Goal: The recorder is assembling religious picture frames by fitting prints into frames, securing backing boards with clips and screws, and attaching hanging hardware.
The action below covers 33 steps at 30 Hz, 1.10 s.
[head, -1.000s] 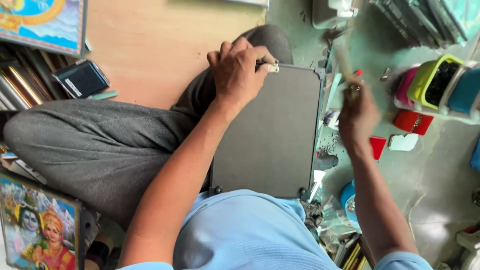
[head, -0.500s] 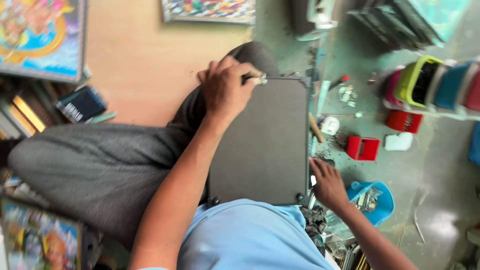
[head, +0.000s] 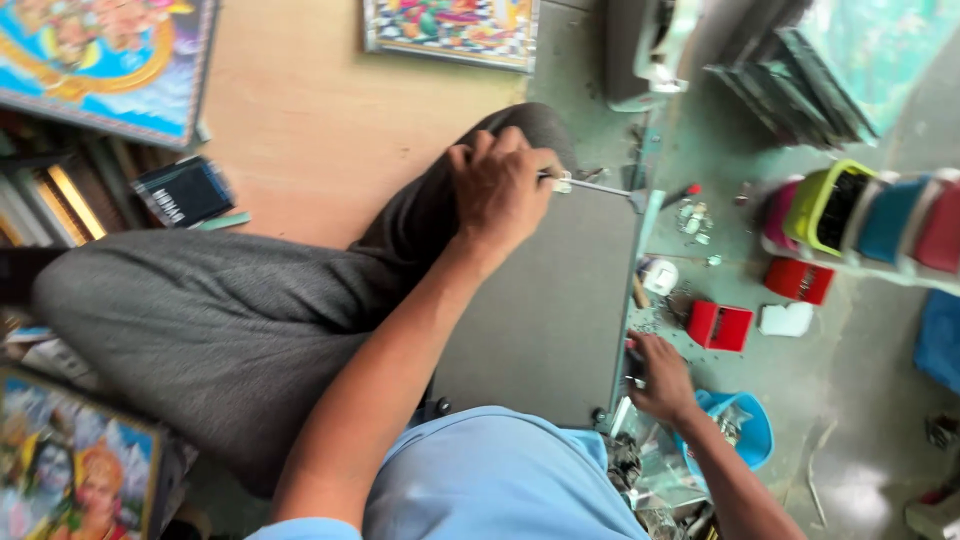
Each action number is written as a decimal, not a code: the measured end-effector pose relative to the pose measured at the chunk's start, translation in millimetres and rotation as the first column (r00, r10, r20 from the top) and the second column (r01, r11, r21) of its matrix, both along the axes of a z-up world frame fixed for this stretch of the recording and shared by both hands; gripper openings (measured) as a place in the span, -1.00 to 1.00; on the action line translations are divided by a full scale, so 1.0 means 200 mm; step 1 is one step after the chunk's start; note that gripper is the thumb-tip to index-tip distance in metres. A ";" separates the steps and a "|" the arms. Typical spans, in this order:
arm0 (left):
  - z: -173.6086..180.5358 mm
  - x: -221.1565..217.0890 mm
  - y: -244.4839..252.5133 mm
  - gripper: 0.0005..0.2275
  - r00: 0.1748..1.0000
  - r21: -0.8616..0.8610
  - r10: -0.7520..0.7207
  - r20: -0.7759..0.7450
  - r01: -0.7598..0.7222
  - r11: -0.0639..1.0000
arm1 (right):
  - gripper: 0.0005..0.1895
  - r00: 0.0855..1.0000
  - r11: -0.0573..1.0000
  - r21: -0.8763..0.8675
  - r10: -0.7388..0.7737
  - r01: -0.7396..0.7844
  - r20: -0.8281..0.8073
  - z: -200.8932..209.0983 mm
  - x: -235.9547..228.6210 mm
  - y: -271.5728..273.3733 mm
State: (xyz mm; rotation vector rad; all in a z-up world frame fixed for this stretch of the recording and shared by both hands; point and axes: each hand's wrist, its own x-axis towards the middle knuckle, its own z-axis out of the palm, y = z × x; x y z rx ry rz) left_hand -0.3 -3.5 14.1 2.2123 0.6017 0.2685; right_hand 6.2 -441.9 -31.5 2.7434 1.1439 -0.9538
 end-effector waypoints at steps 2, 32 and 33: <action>0.00 0.02 -0.01 -0.91 1.000 0.000 0.014 0.002 -0.014 1.000 | -0.09 0.990 0.973 0.186 -0.125 0.135 -0.066 0.10 0.02 0.01; -0.15 0.11 -0.07 -0.75 0.995 -0.083 -0.073 0.064 0.079 0.993 | -0.60 0.958 0.918 0.276 0.285 -0.285 0.039 1.07 0.77 1.20; -0.15 0.11 -0.08 -0.75 0.995 -0.083 -0.074 0.064 0.079 0.993 | -0.58 0.983 0.953 0.256 0.178 -0.163 -0.037 1.06 0.78 1.18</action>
